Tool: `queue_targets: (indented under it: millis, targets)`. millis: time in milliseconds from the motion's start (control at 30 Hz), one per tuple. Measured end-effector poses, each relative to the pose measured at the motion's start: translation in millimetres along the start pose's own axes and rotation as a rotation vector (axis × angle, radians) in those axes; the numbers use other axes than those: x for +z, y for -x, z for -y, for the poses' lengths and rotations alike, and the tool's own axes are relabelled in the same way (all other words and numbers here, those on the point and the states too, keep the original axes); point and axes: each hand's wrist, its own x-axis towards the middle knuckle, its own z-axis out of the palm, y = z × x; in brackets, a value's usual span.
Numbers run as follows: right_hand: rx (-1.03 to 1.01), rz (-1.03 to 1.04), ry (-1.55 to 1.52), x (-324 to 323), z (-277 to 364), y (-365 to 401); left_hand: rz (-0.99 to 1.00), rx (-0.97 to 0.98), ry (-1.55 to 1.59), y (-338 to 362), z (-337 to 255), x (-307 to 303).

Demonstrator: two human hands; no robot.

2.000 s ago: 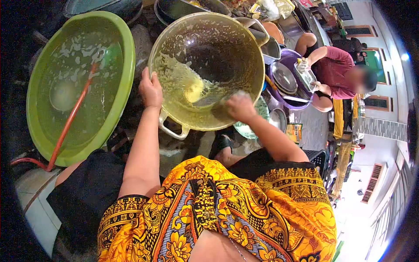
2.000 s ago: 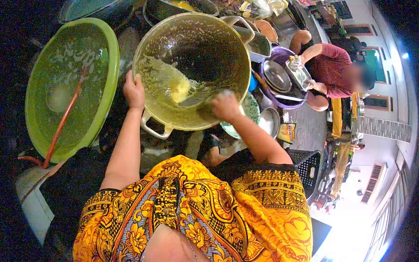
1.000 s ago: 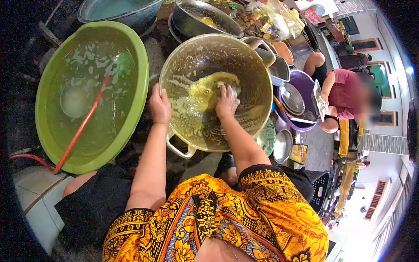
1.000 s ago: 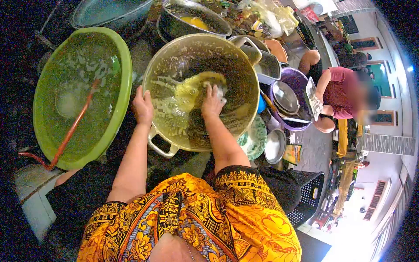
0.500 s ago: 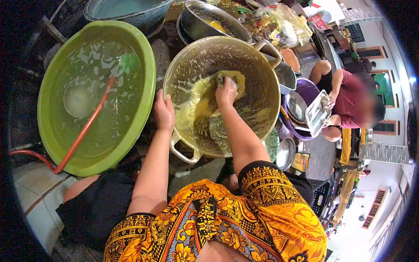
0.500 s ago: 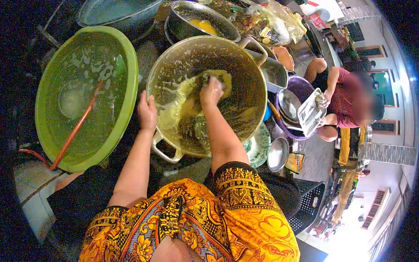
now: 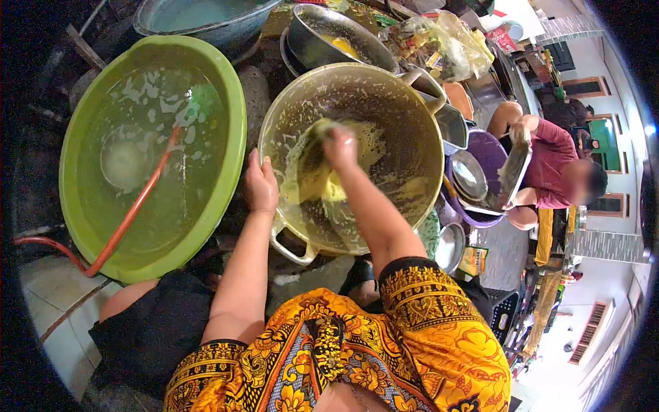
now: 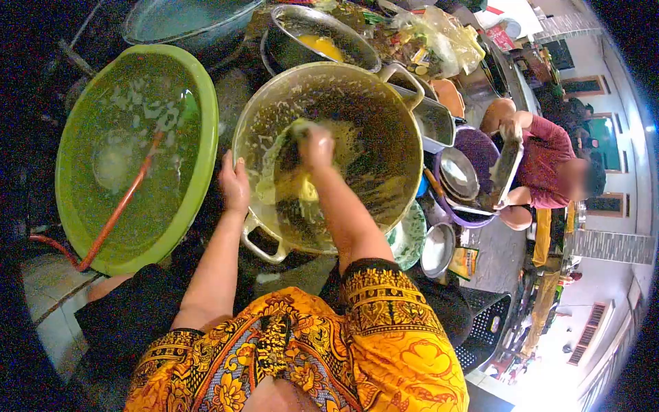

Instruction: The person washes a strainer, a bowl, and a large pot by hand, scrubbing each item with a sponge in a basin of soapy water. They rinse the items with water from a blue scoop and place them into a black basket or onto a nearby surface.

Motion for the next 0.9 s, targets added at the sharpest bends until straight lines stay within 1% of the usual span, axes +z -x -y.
queue_targets:
  millis: [67, 100, 167, 200, 233, 267, 300, 333, 400, 433, 500, 533, 567, 600, 633, 667, 733, 767, 800, 833, 867, 900]
  targets:
    - [0.257, -0.097, 0.391, -6.6, -14.2, -24.5, 0.062, -0.116, 0.009, 2.6, -6.4, -2.3]
    - [0.257, -0.095, 0.387, -3.3, -10.2, -22.4, 0.001, -0.041, -0.005, 3.5, -4.1, 0.8]
    - [0.266, 0.008, 0.372, 1.5, 3.4, -12.5, -0.035, -0.018, 0.009, 4.2, -4.1, 3.9]
    - [0.193, 0.269, 0.536, 17.8, -6.4, 4.6, -0.072, 0.005, 0.023, 4.4, -5.0, 5.7]
    - [0.112, 0.196, 0.475, 49.7, -29.3, 43.0, -0.076, 0.004, 0.028, 4.2, -4.7, 7.3]
    - [0.032, 0.331, 0.504, 24.4, 31.8, 46.3, -0.086, 0.032, -0.01, 3.6, -2.4, 8.6]
    - [-0.07, 0.303, 0.46, 43.2, 17.4, 77.8, -0.098, 0.058, -0.05, 2.0, -1.1, 7.8]
    - [0.169, 0.441, 0.324, 10.9, 70.8, 69.0, -0.101, 0.056, -0.051, 0.2, -0.8, 5.3]
    - [0.053, 0.457, 0.342, 4.5, 71.8, 73.7, 0.031, -0.055, -0.026, -2.5, -4.4, -0.2]
    - [0.058, 0.456, 0.342, 8.0, 60.4, 71.9, 0.035, -0.054, -0.027, -3.3, -6.4, -1.5]
    - [-0.082, 0.319, 0.399, 24.6, 24.8, 54.1, 0.065, -0.119, 0.035, -1.8, -7.8, -3.6]
    - [-0.057, 0.249, 0.463, 25.7, 13.8, 30.6, 0.062, -0.118, 0.028, 1.3, -2.2, -0.2]
    - [-0.032, 0.177, 0.523, 21.5, 9.5, 3.8, 0.038, -0.075, 0.041, 3.4, 5.3, 4.7]
    - [0.11, 0.146, 0.576, 9.2, 23.0, -19.2, 0.013, -0.031, 0.054, 2.9, 8.8, 7.3]
    - [0.19, 0.013, 0.508, 8.9, 19.5, -38.4, 0.001, -0.008, 0.025, 2.8, 1.1, 4.9]
    - [0.278, -0.04, 0.553, 11.3, 18.9, -50.1, 0.075, -0.134, 0.022, 1.9, -5.2, 1.7]
    - [0.262, -0.06, 0.56, 20.8, 24.8, -43.6, 0.034, -0.1, 0.04, 0.7, -10.2, 1.7]
    - [0.16, -0.017, 0.545, 24.4, 31.4, -29.9, 0.031, -0.103, 0.048, 0.2, -8.4, 4.2]
    - [0.056, 0.025, 0.529, 30.5, 38.9, -8.0, -0.01, -0.056, 0.027, 0.3, -2.5, 7.1]
    - [0.044, 0.073, 0.438, 45.5, 40.9, 18.7, -0.053, -0.009, 0.006, -0.2, 0.3, 9.0]
    - [0.033, 0.122, 0.345, 53.9, 41.8, 41.3, -0.058, -0.013, 0.012, -0.5, -1.7, 8.0]
    - [0.03, 0.124, 0.347, 44.4, 52.3, 48.2, -0.031, -0.042, 0.006, -1.2, -4.7, 5.4]
